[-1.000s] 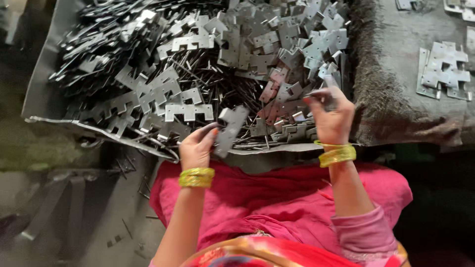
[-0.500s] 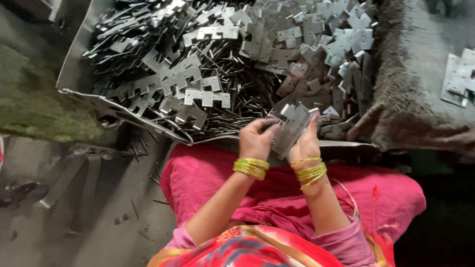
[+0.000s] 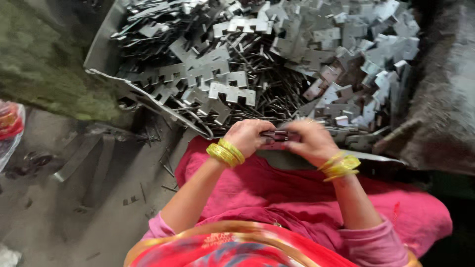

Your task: The person sits on the floor and repeatedly picks up small metal brackets and pins from a large bin. They insert the pins into the brackets by hand and place the assembled units onto a nearby surface. The process is continuous and repetitive throughout the clip.

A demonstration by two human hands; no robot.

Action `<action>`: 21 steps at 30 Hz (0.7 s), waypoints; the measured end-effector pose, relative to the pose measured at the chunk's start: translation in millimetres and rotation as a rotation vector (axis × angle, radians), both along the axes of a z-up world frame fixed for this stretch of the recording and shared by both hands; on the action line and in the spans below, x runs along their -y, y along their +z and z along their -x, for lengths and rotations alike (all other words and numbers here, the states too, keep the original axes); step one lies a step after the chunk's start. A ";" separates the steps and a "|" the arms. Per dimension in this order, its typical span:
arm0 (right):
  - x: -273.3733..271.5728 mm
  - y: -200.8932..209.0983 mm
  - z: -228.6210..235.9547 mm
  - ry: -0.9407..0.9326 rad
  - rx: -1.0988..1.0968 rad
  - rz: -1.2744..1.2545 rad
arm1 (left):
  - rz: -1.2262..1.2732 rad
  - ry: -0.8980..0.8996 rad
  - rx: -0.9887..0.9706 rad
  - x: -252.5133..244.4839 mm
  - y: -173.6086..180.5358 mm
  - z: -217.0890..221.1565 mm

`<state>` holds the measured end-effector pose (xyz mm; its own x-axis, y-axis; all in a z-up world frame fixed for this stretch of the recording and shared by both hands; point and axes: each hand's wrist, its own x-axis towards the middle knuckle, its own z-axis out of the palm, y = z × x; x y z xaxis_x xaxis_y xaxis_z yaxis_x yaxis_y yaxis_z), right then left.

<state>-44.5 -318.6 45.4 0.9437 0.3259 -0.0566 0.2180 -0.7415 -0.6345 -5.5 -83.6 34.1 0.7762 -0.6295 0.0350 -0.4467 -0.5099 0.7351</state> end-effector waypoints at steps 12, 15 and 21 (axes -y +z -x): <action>281.7 -48.7 -13.2 -1.198 0.708 0.162 | -0.678 0.113 0.762 14.5 -53.1 -90.9; 354.6 -52.7 -51.2 -1.469 0.435 0.089 | -0.565 0.115 0.738 16.4 -38.6 -96.2; 332.7 -35.0 -88.9 -1.379 0.646 0.671 | -0.254 0.234 0.942 38.5 33.7 -83.0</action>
